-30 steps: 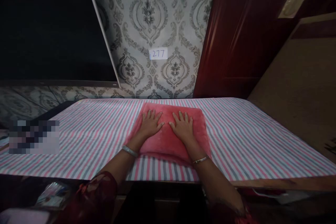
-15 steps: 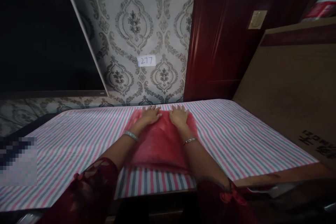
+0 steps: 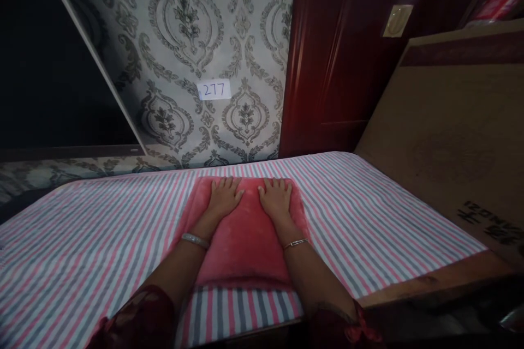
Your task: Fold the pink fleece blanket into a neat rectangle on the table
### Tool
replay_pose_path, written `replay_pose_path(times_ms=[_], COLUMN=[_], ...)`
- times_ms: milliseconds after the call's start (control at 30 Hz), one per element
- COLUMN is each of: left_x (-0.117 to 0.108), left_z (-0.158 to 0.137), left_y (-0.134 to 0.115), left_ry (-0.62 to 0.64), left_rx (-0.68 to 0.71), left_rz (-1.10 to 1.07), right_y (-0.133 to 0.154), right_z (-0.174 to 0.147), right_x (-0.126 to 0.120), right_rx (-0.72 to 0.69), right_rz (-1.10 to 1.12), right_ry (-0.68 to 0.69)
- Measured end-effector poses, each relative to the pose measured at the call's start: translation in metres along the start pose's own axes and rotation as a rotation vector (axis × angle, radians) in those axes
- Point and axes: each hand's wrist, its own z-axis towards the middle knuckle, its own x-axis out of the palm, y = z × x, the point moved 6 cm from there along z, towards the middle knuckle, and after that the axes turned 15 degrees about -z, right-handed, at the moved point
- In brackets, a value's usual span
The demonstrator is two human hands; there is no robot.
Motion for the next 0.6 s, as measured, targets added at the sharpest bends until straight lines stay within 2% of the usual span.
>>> replay_pose_path(times_ms=[133, 233, 367, 500, 600], left_x=[-0.003, -0.012, -0.028, -0.033, -0.037], left_z=[-0.001, -0.001, -0.004, -0.013, -0.016], left_y=[0.001, 0.013, 0.049, 0.088, 0.105], left_ry=[-0.007, 0.003, 0.042, 0.104, 0.127], left_rx=[0.012, -0.018, -0.117, -0.258, -0.258], left_rz=[-0.029, 0.012, 0.061, -0.048, -0.090], right_y=[0.000, -0.001, -0.001, 0.000, 0.000], right_z=[-0.004, -0.005, -0.004, -0.005, -0.008], right_x=[-0.001, 0.000, 0.005, 0.002, -0.003], right_rx=[0.000, -0.003, -0.004, 0.001, 0.006], right_rz=[-0.005, -0.012, -0.011, 0.000, 0.011], right_ry=[-0.012, -0.035, -0.051, -0.062, -0.042])
